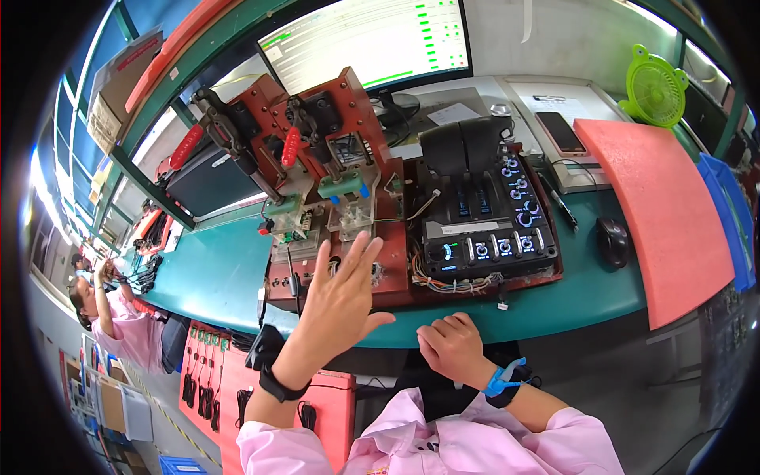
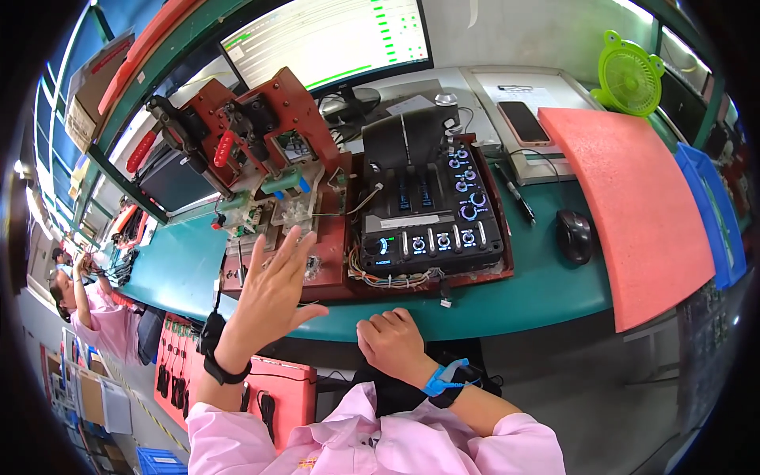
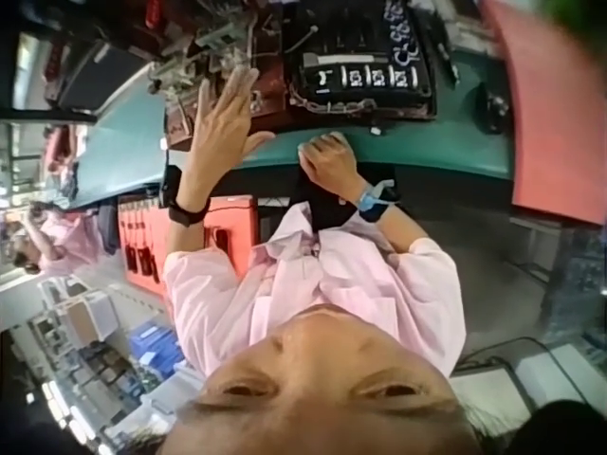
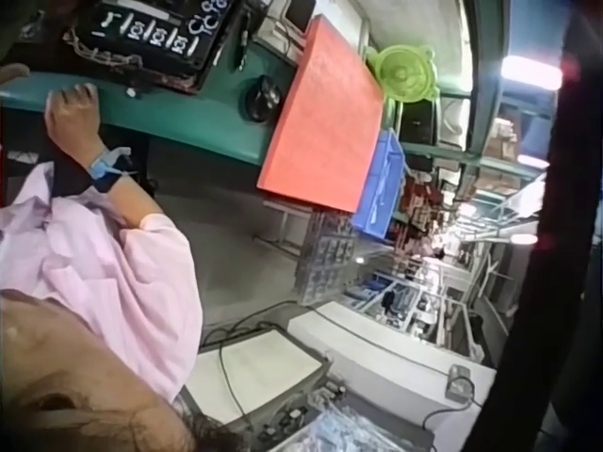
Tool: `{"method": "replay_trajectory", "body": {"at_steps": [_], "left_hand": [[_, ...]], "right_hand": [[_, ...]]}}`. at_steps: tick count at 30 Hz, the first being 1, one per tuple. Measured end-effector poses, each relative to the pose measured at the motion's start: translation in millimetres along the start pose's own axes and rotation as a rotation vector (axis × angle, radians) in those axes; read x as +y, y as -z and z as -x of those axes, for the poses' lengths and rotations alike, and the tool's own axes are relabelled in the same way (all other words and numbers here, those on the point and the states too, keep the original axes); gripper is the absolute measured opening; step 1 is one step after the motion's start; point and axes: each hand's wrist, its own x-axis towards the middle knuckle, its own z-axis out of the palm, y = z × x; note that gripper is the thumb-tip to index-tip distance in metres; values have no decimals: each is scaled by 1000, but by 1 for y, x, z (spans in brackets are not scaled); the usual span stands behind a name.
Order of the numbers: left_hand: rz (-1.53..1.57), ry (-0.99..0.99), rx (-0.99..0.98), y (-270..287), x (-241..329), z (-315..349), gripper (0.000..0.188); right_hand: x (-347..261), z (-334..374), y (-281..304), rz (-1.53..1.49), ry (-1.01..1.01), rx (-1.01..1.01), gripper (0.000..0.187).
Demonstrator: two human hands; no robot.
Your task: The person picks up a circuit board with an attached cable, places it into a testing fixture, and pulls down a lever. They press buttons and move a joystick on a control panel, then lift the lever and return the board to the foam pad.
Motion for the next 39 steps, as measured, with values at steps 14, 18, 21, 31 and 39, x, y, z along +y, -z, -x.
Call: {"method": "replay_trajectory", "body": {"at_steps": [14,18,21,31,39], "left_hand": [[669,358,518,-121,54,9,26],[720,351,575,-131,52,22,27],[723,348,620,-127,52,23,28],[764,303,666,-129,47,24,28],[764,280,684,-128,50,24,26]], "right_hand": [[43,-121,97,601,245,-336,14],[43,-137,72,613,296,-524,15],[25,-148,61,683,125,-757,14],[33,-149,68,677,497,-561,12],[19,-150,64,874,160,-784,16]]}}
